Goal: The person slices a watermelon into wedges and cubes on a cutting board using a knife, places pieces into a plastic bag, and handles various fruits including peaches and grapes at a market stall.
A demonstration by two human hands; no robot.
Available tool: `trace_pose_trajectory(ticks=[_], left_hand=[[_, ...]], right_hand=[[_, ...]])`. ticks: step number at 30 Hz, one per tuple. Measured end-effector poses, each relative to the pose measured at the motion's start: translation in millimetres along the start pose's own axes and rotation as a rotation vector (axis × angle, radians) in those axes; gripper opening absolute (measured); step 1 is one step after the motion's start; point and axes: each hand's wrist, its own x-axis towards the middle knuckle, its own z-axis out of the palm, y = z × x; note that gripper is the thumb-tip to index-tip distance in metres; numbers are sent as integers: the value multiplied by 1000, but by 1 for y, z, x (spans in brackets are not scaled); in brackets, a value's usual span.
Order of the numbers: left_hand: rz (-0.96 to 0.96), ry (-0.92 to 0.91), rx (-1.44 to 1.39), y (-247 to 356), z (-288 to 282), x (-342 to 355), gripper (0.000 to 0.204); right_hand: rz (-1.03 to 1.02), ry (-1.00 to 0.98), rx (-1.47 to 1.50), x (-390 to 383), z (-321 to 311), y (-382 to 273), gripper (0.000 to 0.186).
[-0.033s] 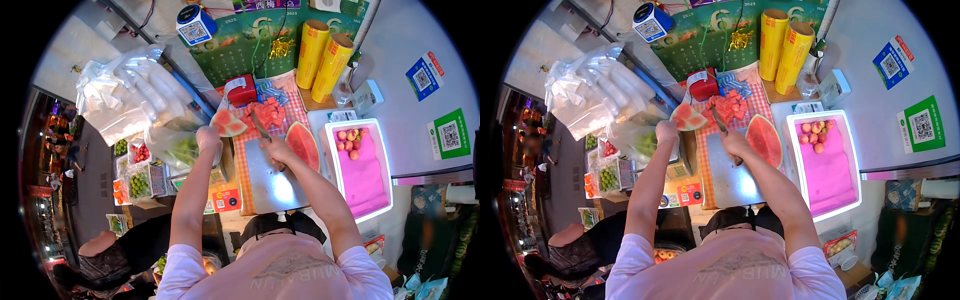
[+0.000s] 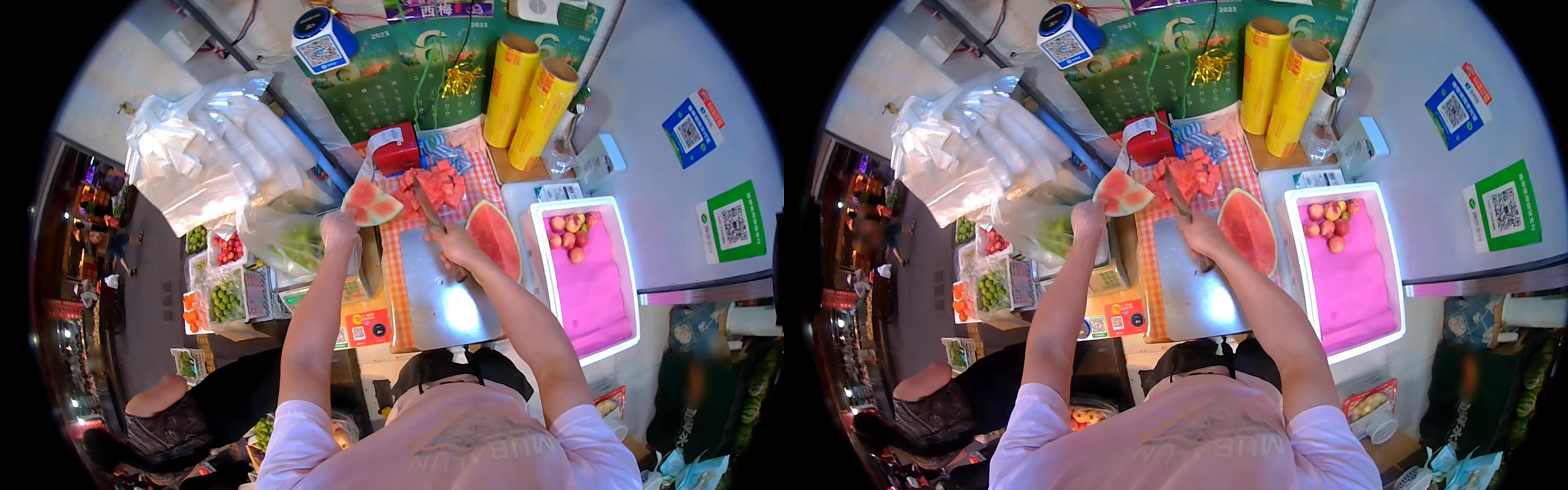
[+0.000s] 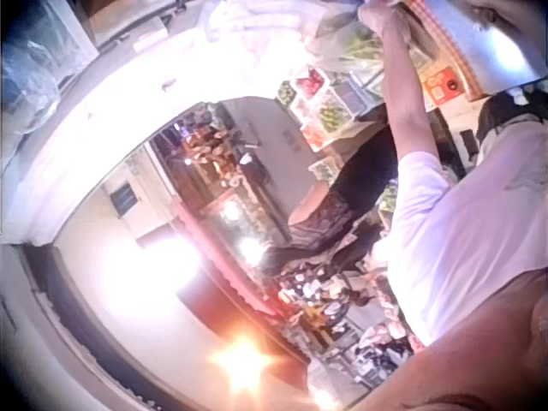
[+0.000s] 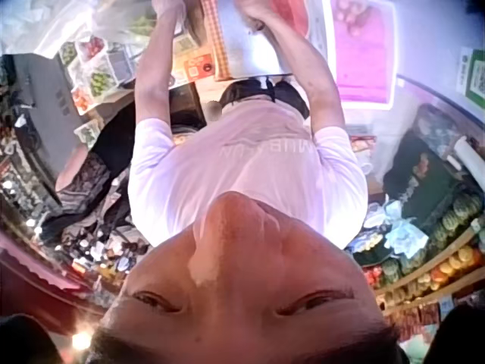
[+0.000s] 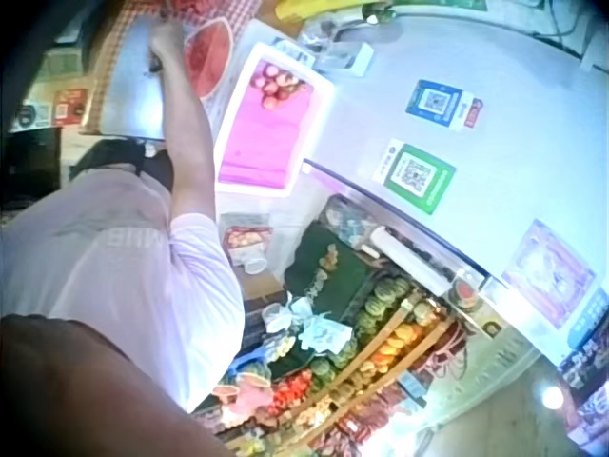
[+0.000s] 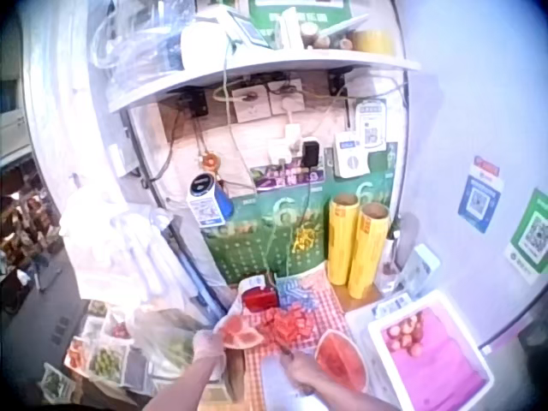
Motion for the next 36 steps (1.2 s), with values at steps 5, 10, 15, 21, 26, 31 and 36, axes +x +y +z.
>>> trace_pose_trajectory(ticks=[5, 10, 15, 21, 26, 31, 36], left_hand=[[-261, 2, -664, -23, 4, -98, 16], [-283, 283, -853, -93, -15, -252, 19], [-493, 618, -743, -193, 4, -459, 26], [-943, 1004, -336, -241, 118, -714, 38], [-1664, 827, -62, -195, 200, -855, 41], [-1960, 889, -485, -231, 221, -961, 58], [-1892, 1040, -779, -294, 161, -1000, 70]], right_hand=[[61, 47, 424, -53, -24, 10, 38], [102, -67, 453, -90, -36, 42, 37], [41, -157, 261, -125, -38, 74, 37], [34, -323, 152, -126, -46, 116, 38], [117, -403, 46, -129, -36, 126, 38], [98, -463, -26, -133, -20, 135, 37], [-28, -471, -11, -159, -22, 133, 40]])
